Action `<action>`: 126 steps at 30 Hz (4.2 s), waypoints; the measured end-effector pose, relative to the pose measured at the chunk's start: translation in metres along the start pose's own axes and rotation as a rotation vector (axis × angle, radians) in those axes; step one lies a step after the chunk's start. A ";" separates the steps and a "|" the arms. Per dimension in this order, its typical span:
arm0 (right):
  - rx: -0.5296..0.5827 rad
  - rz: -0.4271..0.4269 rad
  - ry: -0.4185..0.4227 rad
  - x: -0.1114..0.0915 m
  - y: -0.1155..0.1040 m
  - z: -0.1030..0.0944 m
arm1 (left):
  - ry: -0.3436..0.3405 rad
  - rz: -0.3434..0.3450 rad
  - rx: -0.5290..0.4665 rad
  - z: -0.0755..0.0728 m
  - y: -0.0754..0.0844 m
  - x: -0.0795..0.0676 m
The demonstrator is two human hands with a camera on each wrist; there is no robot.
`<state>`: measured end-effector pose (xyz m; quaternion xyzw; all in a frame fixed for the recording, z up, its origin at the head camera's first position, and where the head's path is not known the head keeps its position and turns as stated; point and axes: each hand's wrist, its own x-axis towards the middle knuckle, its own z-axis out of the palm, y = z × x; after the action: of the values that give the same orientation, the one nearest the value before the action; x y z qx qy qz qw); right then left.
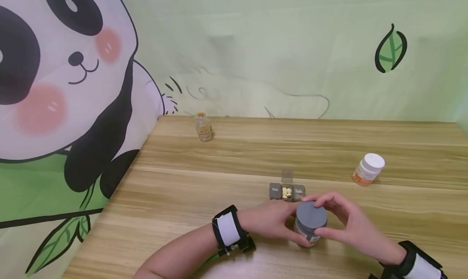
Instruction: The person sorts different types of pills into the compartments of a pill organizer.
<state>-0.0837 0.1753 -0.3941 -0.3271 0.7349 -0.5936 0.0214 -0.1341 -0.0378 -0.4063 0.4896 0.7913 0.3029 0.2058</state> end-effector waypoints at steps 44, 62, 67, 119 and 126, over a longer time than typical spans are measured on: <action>-0.173 0.034 0.015 -0.002 0.000 -0.001 | -0.002 0.029 0.005 -0.001 -0.001 0.000; -0.002 -0.136 -0.094 0.000 -0.002 0.006 | -0.004 0.044 0.011 0.002 -0.002 0.000; -0.008 -0.102 -0.083 -0.006 -0.003 -0.007 | -0.005 0.024 -0.017 0.001 -0.001 0.000; -0.045 -0.066 -0.136 0.005 -0.003 0.002 | 0.026 0.072 -0.007 -0.001 -0.002 -0.001; -0.087 -0.072 -0.095 -0.001 -0.005 -0.013 | 0.025 0.034 -0.032 0.000 -0.003 -0.001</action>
<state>-0.0862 0.1867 -0.3864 -0.3819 0.7458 -0.5454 0.0208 -0.1357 -0.0402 -0.4080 0.4956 0.7806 0.3251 0.1984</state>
